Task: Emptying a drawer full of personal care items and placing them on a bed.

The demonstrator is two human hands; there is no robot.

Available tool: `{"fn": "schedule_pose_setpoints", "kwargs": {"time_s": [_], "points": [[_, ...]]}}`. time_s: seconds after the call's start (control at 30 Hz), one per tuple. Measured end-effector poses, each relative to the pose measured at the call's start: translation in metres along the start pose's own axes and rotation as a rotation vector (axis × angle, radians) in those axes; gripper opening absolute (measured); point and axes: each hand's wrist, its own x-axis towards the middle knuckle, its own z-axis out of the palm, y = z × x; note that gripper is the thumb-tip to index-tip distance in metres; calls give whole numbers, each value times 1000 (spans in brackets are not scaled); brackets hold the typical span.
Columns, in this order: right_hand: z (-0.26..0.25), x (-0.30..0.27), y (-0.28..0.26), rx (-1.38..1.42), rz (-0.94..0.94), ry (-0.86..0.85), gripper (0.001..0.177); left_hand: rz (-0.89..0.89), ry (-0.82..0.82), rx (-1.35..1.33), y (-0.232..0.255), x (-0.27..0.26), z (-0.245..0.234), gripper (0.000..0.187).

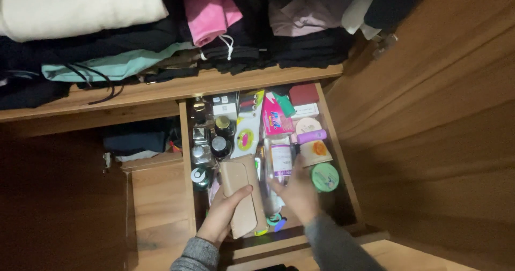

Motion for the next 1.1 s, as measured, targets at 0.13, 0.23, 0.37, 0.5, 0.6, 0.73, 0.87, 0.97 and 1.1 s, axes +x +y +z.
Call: {"fn": "schedule_pose_setpoints", "kwargs": {"time_s": [0.13,0.23,0.37,0.5,0.6,0.73,0.87,0.97,1.1], "points": [[22,13,4,-23,60,-65,116,17,19,-13,-3,-4,-5,73],[20,21,15,70,20,-39,122,-8,59,-85,-3,-9,-9,75],[-23,-5,4,156,-43,-22,84,34,91,-116,-1,-15,-14,65],[-11,52,63,-5,-326,309,42,54,99,-140,1,-30,-8,68],[-17,76,63,40,-725,442,37,58,126,-156,-2,-46,0,67],[-46,61,13,-5,-632,210,36,67,165,-141,-10,-63,0,71],[-76,28,-17,-56,-557,193,36,98,157,-152,-12,-82,-4,66],[-100,1,-17,-67,-520,243,39,130,119,-163,-20,-87,-5,60],[-129,-56,3,-1,-574,330,37,270,14,-126,-35,-98,6,58]]}}
